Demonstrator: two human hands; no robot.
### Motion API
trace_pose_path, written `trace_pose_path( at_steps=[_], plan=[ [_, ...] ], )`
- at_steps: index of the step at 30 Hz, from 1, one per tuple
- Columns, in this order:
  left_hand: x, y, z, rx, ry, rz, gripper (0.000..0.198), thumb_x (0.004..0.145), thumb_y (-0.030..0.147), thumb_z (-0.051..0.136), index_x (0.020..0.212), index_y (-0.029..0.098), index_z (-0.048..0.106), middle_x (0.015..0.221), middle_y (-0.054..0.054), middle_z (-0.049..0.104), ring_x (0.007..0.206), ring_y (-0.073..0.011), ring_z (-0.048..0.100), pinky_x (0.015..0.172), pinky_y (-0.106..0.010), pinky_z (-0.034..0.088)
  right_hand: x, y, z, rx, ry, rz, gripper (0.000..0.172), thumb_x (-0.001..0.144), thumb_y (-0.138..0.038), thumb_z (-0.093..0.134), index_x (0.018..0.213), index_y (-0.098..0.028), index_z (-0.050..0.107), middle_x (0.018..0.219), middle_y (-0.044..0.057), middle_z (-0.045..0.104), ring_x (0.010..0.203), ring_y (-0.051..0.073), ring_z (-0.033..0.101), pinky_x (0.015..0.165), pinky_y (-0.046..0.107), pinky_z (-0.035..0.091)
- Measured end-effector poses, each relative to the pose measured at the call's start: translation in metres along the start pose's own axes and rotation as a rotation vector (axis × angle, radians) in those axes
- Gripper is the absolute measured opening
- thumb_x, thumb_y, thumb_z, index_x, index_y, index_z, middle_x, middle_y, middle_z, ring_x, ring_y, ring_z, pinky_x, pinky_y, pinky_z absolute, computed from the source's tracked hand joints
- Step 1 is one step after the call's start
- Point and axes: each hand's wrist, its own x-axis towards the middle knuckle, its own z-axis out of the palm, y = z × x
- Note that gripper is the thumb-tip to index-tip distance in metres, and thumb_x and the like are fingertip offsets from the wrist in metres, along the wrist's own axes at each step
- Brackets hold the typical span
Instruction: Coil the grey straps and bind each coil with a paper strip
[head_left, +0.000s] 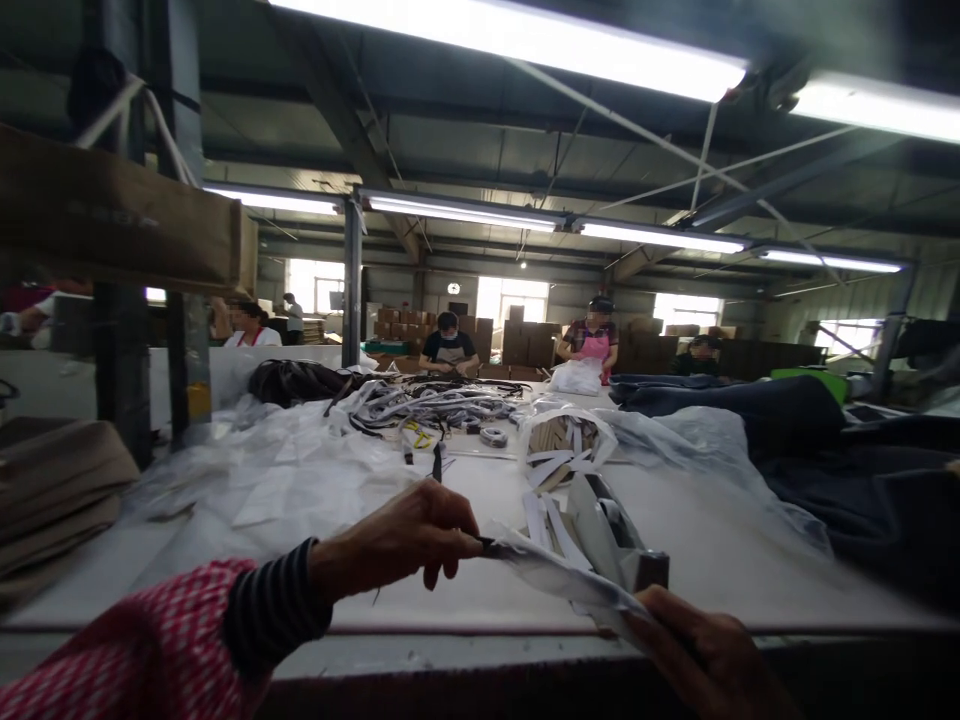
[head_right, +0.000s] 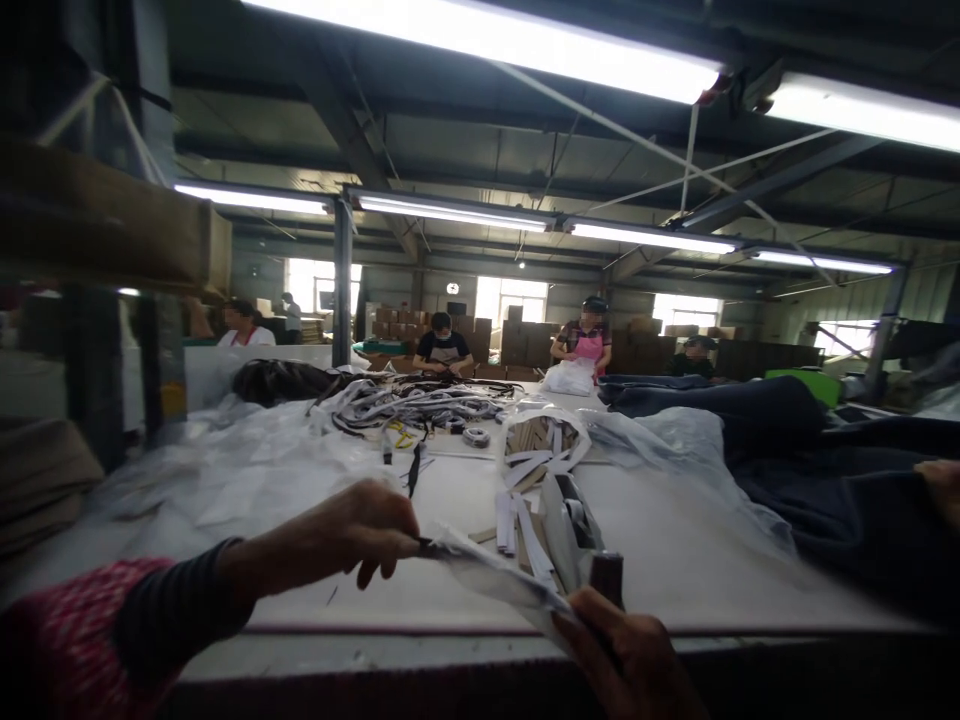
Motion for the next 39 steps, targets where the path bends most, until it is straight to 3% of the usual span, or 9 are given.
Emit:
trace_pose_path(
  at_steps=[5, 7, 11, 15, 18, 23, 28, 32, 39],
  plan=[
    [-0.004, 0.007, 0.010, 0.671, 0.231, 0.261, 0.020, 0.093, 0.023, 0.054, 0.074, 0.020, 0.058, 0.067, 0.000, 0.058, 0.061, -0.0151, 0.049, 0.059, -0.028, 0.028, 0.007, -0.013, 0.007, -0.182, -0.131, -0.234, 0.031, 0.100, -0.042, 0.056, 0.080, -0.023, 0.070, 0.065, 0.000, 0.068, 0.057, 0.015, 0.063, 0.055, 0.020, 0.046],
    [-0.005, 0.007, 0.012, 0.736, 0.287, 0.306, 0.019, 0.094, 0.019, 0.051, 0.074, 0.020, 0.054, 0.069, 0.000, 0.056, 0.059, -0.0139, 0.045, 0.059, -0.029, 0.025, 0.014, -0.013, 0.002, -0.261, -0.091, -0.364, 0.022, 0.103, -0.034, 0.053, 0.097, -0.023, 0.072, 0.076, 0.002, 0.073, 0.063, 0.016, 0.069, 0.059, 0.021, 0.049],
    [-0.008, 0.008, 0.018, 0.378, 0.286, 0.349, 0.024, 0.102, 0.032, 0.048, 0.083, 0.020, 0.057, 0.077, -0.001, 0.059, 0.060, -0.0125, 0.054, 0.057, -0.025, 0.034, 0.029, -0.012, -0.015, -0.379, 0.101, -0.645, 0.027, 0.101, -0.016, 0.053, 0.124, -0.020, 0.066, 0.084, 0.005, 0.074, 0.071, 0.018, 0.072, 0.066, 0.024, 0.052],
    [-0.004, 0.012, 0.030, -0.386, 0.050, 0.088, 0.038, 0.096, 0.056, 0.056, 0.111, 0.022, 0.054, 0.092, -0.006, 0.071, 0.056, -0.0159, 0.065, 0.044, -0.021, 0.037, 0.047, -0.023, -0.027, -0.463, 0.247, -0.845, 0.035, 0.098, -0.008, 0.054, 0.130, -0.017, 0.062, 0.087, 0.008, 0.075, 0.073, 0.019, 0.072, 0.068, 0.027, 0.054],
    [0.007, 0.011, 0.045, -0.683, -0.053, -0.068, 0.054, 0.093, 0.069, 0.051, 0.115, 0.020, 0.054, 0.089, -0.009, 0.075, 0.043, -0.0134, 0.059, 0.038, -0.021, 0.032, 0.061, -0.030, -0.028, -0.471, 0.315, -0.883, 0.032, 0.098, -0.009, 0.054, 0.127, -0.017, 0.064, 0.089, 0.008, 0.075, 0.074, 0.019, 0.073, 0.068, 0.027, 0.053],
    [0.024, 0.007, 0.061, -0.646, -0.082, -0.079, 0.066, 0.096, 0.068, 0.046, 0.073, 0.010, 0.068, 0.056, -0.006, 0.065, 0.039, -0.0094, 0.051, 0.039, -0.020, 0.025, 0.076, -0.027, -0.025, -0.430, 0.345, -0.845, 0.028, 0.098, -0.008, 0.054, 0.123, -0.016, 0.065, 0.089, 0.007, 0.074, 0.074, 0.017, 0.072, 0.070, 0.026, 0.053],
    [0.030, 0.011, 0.059, -0.736, -0.184, -0.039, 0.047, 0.095, 0.056, 0.060, 0.090, 0.011, 0.072, 0.068, -0.009, 0.073, 0.046, -0.0099, 0.058, 0.044, -0.019, 0.030, 0.080, -0.020, -0.025, -0.416, 0.336, -0.856, 0.027, 0.098, -0.008, 0.055, 0.122, -0.016, 0.065, 0.087, 0.006, 0.074, 0.072, 0.017, 0.072, 0.069, 0.025, 0.053],
    [0.031, 0.008, 0.058, -0.797, -0.235, -0.003, 0.026, 0.089, 0.035, 0.073, 0.081, 0.010, 0.070, 0.076, -0.011, 0.075, 0.058, -0.0108, 0.064, 0.053, -0.017, 0.041, 0.078, -0.014, -0.023, -0.404, 0.349, -0.819, 0.025, 0.099, -0.010, 0.054, 0.121, -0.017, 0.065, 0.084, 0.005, 0.074, 0.069, 0.016, 0.072, 0.067, 0.024, 0.053],
    [0.031, 0.006, 0.061, -0.759, -0.252, -0.085, 0.041, 0.094, 0.051, 0.065, 0.082, 0.012, 0.070, 0.046, -0.001, 0.059, 0.030, -0.0044, 0.033, 0.032, -0.018, 0.014, 0.070, -0.008, -0.021, -0.319, 0.287, -0.757, 0.023, 0.100, -0.012, 0.054, 0.118, -0.017, 0.067, 0.088, 0.006, 0.074, 0.074, 0.016, 0.072, 0.070, 0.023, 0.052]
  ],
)
